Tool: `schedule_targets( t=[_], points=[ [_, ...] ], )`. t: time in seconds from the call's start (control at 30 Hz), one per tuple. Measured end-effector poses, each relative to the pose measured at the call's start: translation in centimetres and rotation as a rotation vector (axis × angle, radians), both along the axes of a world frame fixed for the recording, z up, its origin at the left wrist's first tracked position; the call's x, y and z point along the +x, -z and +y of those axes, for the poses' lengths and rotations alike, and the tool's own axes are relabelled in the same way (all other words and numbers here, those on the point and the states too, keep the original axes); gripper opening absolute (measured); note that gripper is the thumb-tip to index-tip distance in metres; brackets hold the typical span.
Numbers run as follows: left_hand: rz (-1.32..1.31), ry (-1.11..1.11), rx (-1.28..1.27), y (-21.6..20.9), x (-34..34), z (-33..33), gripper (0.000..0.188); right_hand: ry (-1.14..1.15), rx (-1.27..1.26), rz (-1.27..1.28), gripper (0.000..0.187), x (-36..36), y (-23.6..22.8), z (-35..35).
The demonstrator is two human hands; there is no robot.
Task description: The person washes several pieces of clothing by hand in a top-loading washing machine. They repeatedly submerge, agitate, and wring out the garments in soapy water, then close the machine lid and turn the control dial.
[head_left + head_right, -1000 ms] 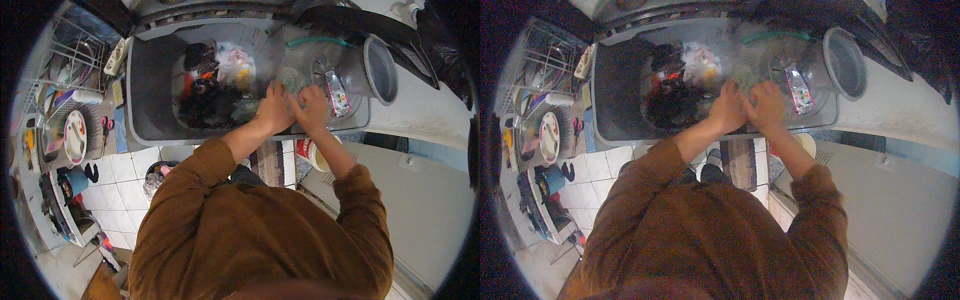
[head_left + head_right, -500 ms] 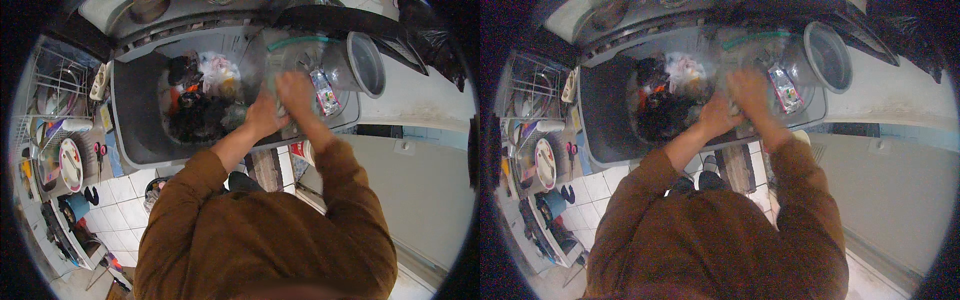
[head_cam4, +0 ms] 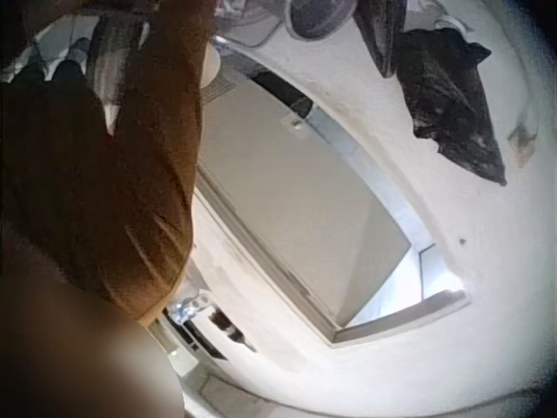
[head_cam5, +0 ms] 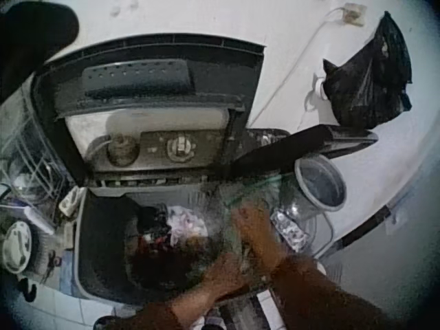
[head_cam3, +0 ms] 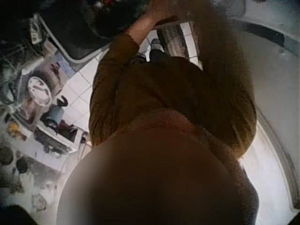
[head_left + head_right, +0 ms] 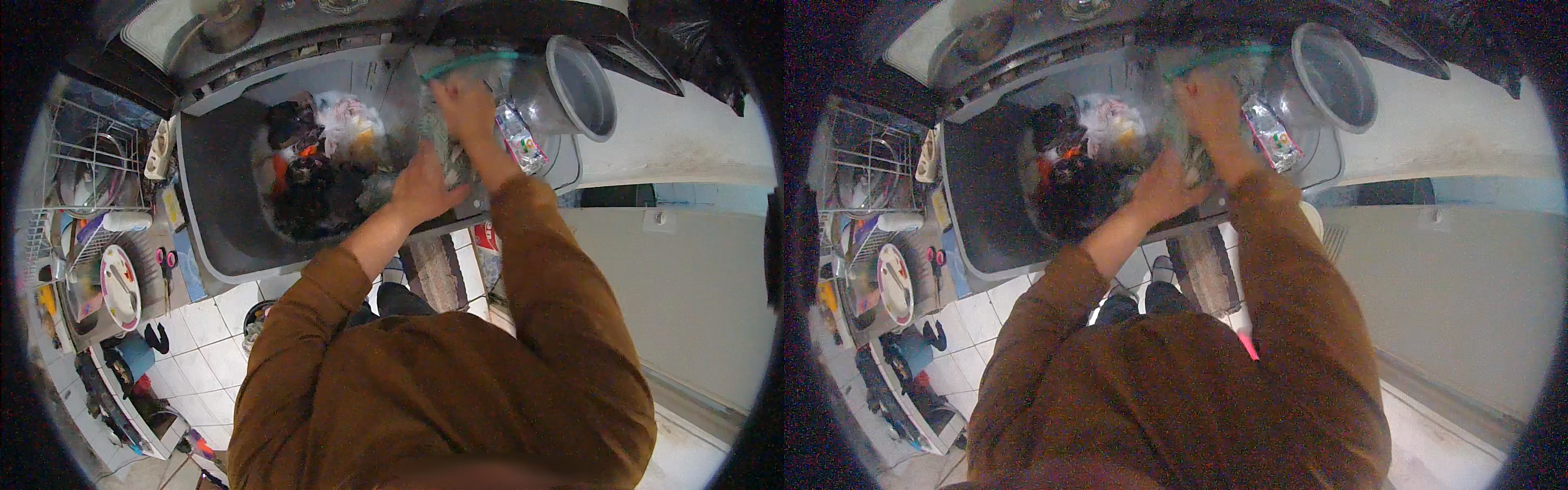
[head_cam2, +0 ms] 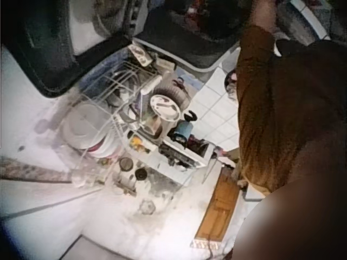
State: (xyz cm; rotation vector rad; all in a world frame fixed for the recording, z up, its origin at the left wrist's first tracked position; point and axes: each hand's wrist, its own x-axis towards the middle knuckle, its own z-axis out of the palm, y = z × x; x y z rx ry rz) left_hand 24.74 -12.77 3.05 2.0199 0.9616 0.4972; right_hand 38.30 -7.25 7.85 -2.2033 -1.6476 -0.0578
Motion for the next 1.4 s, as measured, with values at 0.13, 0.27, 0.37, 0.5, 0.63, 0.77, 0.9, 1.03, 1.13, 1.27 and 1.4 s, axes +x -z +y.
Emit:
schedule_targets(
  t=[0.13, 0.27, 0.37, 0.5, 0.63, 0.77, 0.9, 1.03, 1.13, 1.27, 1.4],
  points=[
    [0.105, 0.006, -0.091, -0.9, -0.1, 0.4, 0.094, -0.196, 0.318, -0.122, 0.028, 0.7, 2.0, -0.4],
    [-0.027, -0.042, 0.077, 1.6, -0.4, -0.2, 0.086, -0.262, 0.112, 0.076, 0.031, -1.8, 0.8, -9.6],
    [0.064, -0.004, -0.091, 0.6, 0.1, -0.1, 0.082, -0.162, 0.098, -0.1, 0.031, -1.0, 1.6, -6.9],
    [0.159, -0.019, -0.149, 0.5, 0.7, 1.1, 0.078, -0.104, 0.164, 0.098, 0.027, -1.0, 0.4, -1.8],
    [0.178, 0.191, -0.009, -0.5, -1.0, 1.0, 0.094, -0.141, -0.031, 0.067, 0.024, -1.3, 1.0, -4.8],
    [0.091, 0.287, 0.065, 2.0, -1.0, 0.8, 0.098, -0.313, 0.172, -0.143, 0.023, -1.9, 1.0, -9.1],
    [0.167, 0.095, -0.16, -0.2, 0.3, 0.5, 0.104, -0.103, 0.22, -0.011, 0.026, -0.3, 2.6, -1.6],
    [0.194, 0.183, -0.219, -0.7, -0.5, 1.1, 0.109, -0.13, 0.057, 0.007, 0.025, -0.9, 1.6, -2.6],
    [0.219, 0.233, 0.007, 1.7, -0.4, 1.5, 0.112, -0.329, 0.133, 0.029, 0.024, -1.9, 0.5, -9.3],
    [0.181, 0.205, 0.107, 2.2, -0.1, 0.6, 0.117, -0.169, 0.214, -0.13, 0.027, -1.9, 2.2, -8.3],
    [0.156, 0.016, 0.009, 2.9, 0.5, 0.8, 0.112, 0.031, 0.139, 0.146, 0.035, -0.1, 1.7, -0.5]
  ],
)
